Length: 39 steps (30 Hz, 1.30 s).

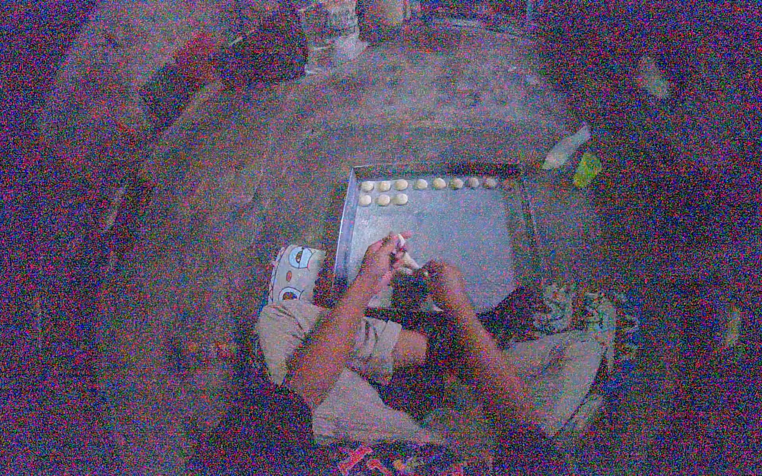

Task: The person takes pieces of dough from a tray and rolls them between their hands to form small balls, placing them back onto the tray.

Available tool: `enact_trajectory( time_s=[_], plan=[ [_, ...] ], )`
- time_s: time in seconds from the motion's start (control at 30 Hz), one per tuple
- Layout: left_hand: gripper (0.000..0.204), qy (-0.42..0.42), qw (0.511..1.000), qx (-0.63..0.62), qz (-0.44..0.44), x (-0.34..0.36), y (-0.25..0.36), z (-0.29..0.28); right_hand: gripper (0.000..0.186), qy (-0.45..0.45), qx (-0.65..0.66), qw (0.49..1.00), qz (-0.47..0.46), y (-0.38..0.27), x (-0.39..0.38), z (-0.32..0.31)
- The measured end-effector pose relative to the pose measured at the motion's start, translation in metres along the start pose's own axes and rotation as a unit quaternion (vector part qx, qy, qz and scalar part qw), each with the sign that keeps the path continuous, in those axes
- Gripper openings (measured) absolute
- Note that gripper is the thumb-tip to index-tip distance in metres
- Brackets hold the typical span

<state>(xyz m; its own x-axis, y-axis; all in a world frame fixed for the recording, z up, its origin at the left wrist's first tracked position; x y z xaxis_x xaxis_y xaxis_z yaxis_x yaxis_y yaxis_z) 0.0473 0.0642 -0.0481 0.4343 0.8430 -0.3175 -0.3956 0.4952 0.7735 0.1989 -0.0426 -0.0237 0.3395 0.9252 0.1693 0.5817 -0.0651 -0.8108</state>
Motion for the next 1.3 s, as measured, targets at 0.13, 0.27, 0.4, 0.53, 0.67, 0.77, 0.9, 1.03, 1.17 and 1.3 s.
enact_trajectory(
  time_s=[0.13, 0.27, 0.4, 0.53, 0.67, 0.77, 0.9, 1.03, 1.17, 1.3],
  plan=[
    [0.041, -0.025, 0.999, -0.047, -0.005, -0.009, 0.004, 0.02, 0.017, -0.019, -0.031, 0.998, 0.05, 0.021, 0.001, 0.003],
    [0.032, -0.011, 1.0, 0.0, 0.014, -0.014, 0.015, 0.03, 0.024, -0.042, 0.013, 0.997, 0.07, 0.031, 0.008, 0.01],
    [0.031, 0.024, 1.0, 0.009, 0.016, -0.014, 0.015, 0.016, 0.03, -0.006, 0.229, 0.965, 0.128, 0.002, 0.002, 0.004],
    [0.031, 0.053, 0.998, 0.021, -0.004, -0.014, 0.013, 0.014, 0.027, 0.051, 0.301, 0.942, 0.139, -0.006, -0.002, 0.0],
    [0.032, 0.039, 0.999, 0.031, 0.007, -0.01, 0.006, 0.016, 0.022, 0.117, 0.448, 0.86, 0.215, 0.004, 0.004, -0.008],
    [0.034, 0.004, 0.999, 0.031, 0.021, -0.009, -0.004, 0.017, 0.019, 0.123, 0.503, 0.816, 0.257, 0.02, 0.006, -0.012],
    [0.037, -0.024, 0.994, 0.084, 0.064, -0.013, -0.007, 0.038, 0.019, 0.114, 0.437, 0.872, 0.192, 0.05, 0.012, -0.014],
    [0.038, -0.02, 0.957, 0.276, 0.089, -0.022, -0.008, 0.042, 0.021, 0.163, 0.037, 0.981, 0.098, 0.065, 0.011, -0.027],
    [0.038, -0.018, 0.899, 0.411, 0.146, -0.021, -0.01, 0.031, 0.02, 0.119, -0.159, 0.976, 0.09, 0.024, -0.001, -0.043],
    [0.039, -0.026, 0.908, 0.389, 0.153, -0.02, -0.014, 0.042, 0.022, -0.007, -0.278, 0.956, 0.094, 0.027, 0.004, -0.04]
  ],
)
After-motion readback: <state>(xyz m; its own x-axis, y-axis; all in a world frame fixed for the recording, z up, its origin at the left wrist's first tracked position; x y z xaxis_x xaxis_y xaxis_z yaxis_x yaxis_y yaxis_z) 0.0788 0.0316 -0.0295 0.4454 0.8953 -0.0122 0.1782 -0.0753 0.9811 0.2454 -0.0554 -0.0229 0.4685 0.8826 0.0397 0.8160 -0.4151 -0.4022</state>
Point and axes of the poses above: each hand's wrist, its own x-axis towards the middle knuckle, its own z-axis out of the palm, y = z × x, the point moved 2 cm from there along x, towards the middle knuckle, and after that the axes turned 13 degrees about y, right-handed, at the moved point
